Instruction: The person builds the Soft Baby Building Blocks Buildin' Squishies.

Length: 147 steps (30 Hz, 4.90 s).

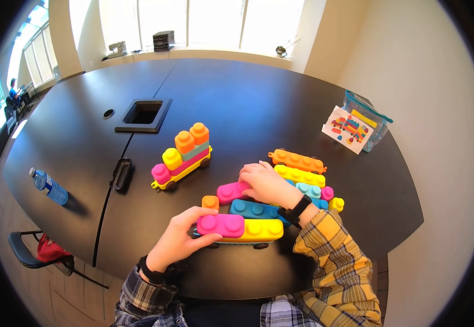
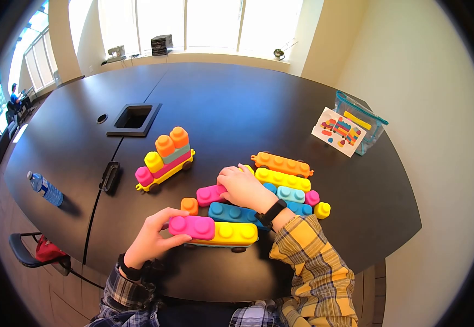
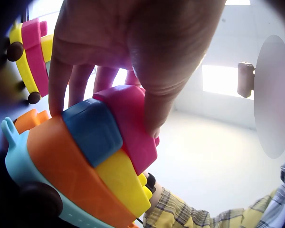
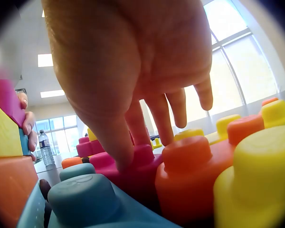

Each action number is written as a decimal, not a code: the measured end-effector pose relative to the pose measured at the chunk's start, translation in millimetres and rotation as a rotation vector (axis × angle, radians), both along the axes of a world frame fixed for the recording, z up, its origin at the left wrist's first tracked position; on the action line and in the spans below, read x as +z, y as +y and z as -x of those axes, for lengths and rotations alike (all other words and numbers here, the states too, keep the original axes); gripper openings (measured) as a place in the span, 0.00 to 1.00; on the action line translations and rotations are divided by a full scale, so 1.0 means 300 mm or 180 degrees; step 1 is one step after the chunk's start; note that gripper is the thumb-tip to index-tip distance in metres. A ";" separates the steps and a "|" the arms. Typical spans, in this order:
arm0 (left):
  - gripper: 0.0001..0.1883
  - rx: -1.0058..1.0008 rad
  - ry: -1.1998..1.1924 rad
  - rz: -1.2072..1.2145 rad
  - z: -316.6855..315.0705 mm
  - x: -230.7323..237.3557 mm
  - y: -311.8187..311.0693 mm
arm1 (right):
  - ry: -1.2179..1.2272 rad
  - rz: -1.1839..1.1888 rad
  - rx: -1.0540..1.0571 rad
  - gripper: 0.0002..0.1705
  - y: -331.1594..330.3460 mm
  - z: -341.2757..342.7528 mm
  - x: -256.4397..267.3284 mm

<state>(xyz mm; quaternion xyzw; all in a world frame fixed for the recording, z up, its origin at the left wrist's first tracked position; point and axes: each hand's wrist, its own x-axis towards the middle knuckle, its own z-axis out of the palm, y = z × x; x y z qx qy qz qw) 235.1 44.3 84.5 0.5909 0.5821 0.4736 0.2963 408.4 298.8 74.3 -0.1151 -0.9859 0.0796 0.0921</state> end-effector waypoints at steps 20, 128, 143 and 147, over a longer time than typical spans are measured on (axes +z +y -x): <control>0.26 0.0092 0.0001 -0.0192 -0.013 -0.005 0.000 | 0.1603 0.2929 -0.0678 0.17 -0.330 -0.381 0.117; 0.42 0.0233 0.0618 -0.0797 -0.033 0.015 0.009 | 0.1744 0.1319 0.0077 0.30 -0.307 -0.360 0.143; 0.37 -0.0064 0.0202 -0.0739 -0.015 0.004 0.010 | 0.1720 0.1253 0.0064 0.26 -0.301 -0.372 0.109; 0.36 -0.0008 0.0303 -0.0684 -0.013 0.012 0.007 | 0.1711 0.1338 -0.0026 0.23 -0.312 -0.369 0.112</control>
